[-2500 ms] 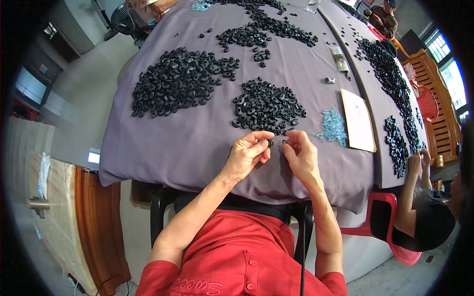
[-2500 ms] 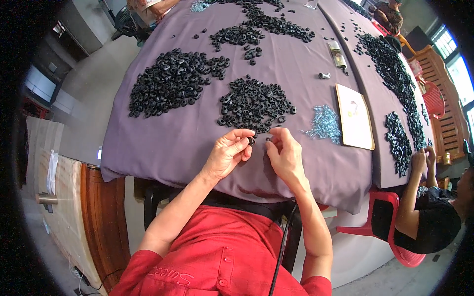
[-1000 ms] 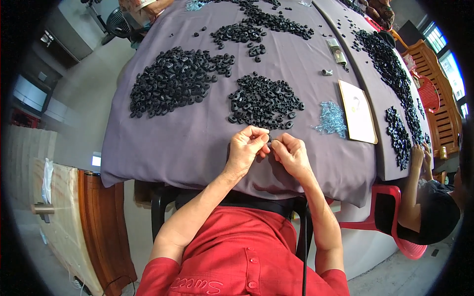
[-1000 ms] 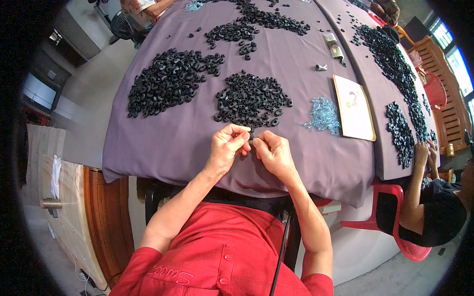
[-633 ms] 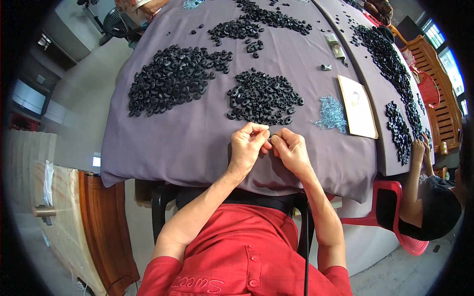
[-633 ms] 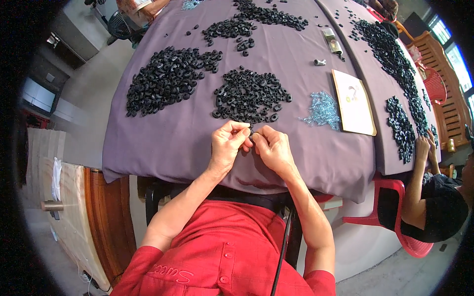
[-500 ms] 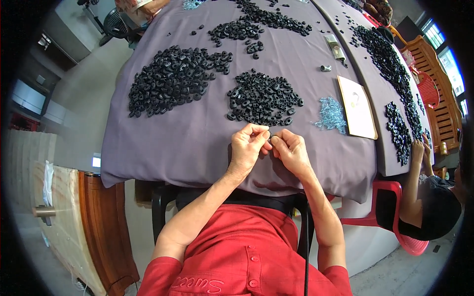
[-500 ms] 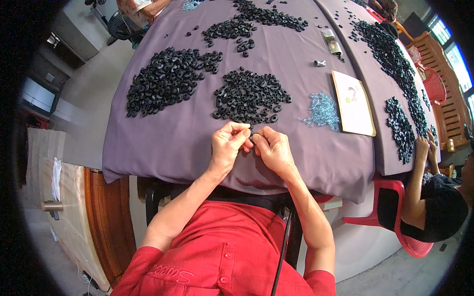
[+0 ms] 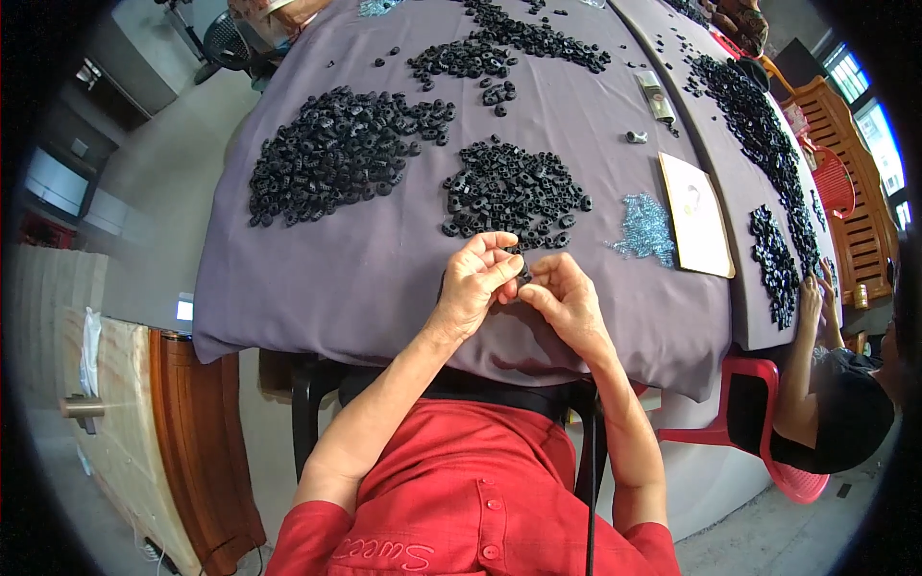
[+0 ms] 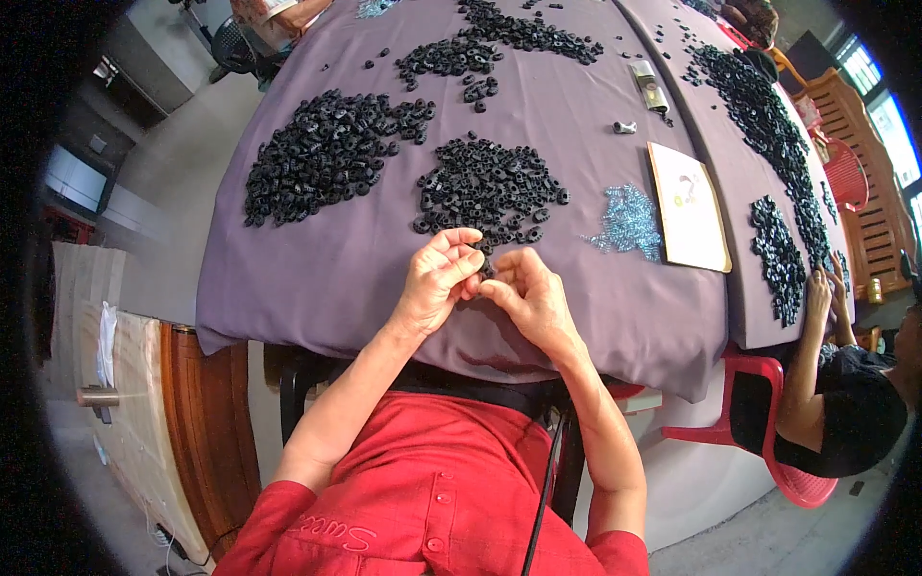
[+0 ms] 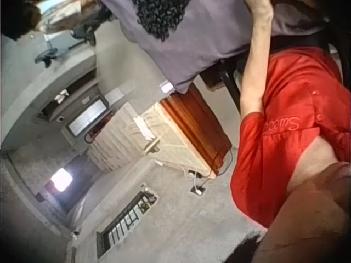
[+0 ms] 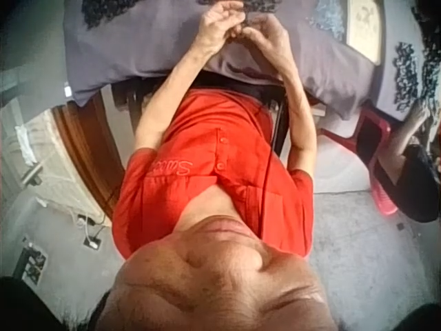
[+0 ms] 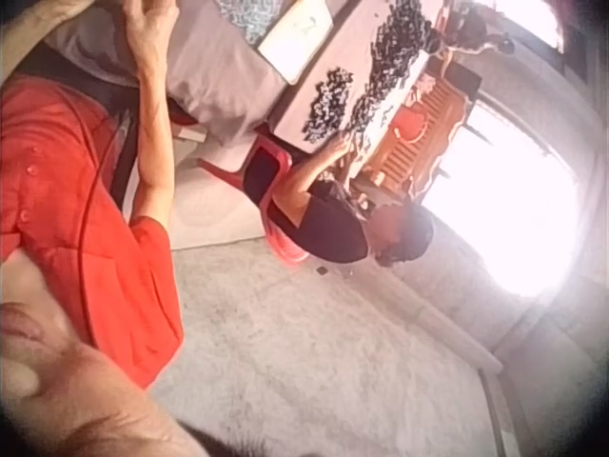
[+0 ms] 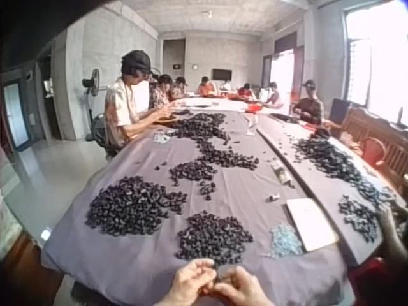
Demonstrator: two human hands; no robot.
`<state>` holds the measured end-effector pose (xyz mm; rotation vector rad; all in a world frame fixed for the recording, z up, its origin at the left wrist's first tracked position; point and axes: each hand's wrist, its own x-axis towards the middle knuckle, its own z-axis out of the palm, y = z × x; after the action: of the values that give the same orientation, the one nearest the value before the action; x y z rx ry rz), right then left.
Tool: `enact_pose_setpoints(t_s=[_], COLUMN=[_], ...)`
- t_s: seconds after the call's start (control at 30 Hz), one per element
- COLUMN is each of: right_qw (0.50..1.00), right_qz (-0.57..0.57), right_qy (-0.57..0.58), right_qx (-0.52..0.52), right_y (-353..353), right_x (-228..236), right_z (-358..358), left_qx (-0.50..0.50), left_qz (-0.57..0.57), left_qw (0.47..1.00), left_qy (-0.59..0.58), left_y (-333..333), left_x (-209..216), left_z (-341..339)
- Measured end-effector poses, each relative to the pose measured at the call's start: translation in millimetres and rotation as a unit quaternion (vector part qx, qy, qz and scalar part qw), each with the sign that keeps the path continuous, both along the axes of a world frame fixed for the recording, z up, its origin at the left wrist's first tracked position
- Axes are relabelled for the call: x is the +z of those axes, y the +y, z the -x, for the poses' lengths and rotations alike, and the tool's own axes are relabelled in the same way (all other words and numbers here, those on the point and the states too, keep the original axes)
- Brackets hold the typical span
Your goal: The person assembles small black plastic components by hand, inserting metal pins or clips into them.
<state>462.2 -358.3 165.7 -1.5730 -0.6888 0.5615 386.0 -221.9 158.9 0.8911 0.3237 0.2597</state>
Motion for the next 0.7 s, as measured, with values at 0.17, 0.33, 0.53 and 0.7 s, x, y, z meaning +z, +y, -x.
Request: enact_pose_setpoints(t_s=[0.17,0.33,0.53,0.7], right_qw=[0.993,0.991,0.99,0.988], right_qz=[0.001,-0.053,-0.07,-0.024], right_qy=[-0.106,-0.096,-0.077,-0.136], right_qx=[0.048,0.074,0.095,0.067], right_y=[4,5,4,4], right_x=[13,1,0,4], right_z=[-8,-12,-10,-6], left_qx=[-0.035,-0.088,-0.153,-0.143], left_qz=[-0.01,0.029,0.133,0.139], left_qw=[0.999,0.996,0.979,0.979], left_qy=[-0.013,-0.012,-0.036,-0.037], left_y=[4,7,11,10], left_x=[2,5,2,-3], left_z=[1,-1,1,0])
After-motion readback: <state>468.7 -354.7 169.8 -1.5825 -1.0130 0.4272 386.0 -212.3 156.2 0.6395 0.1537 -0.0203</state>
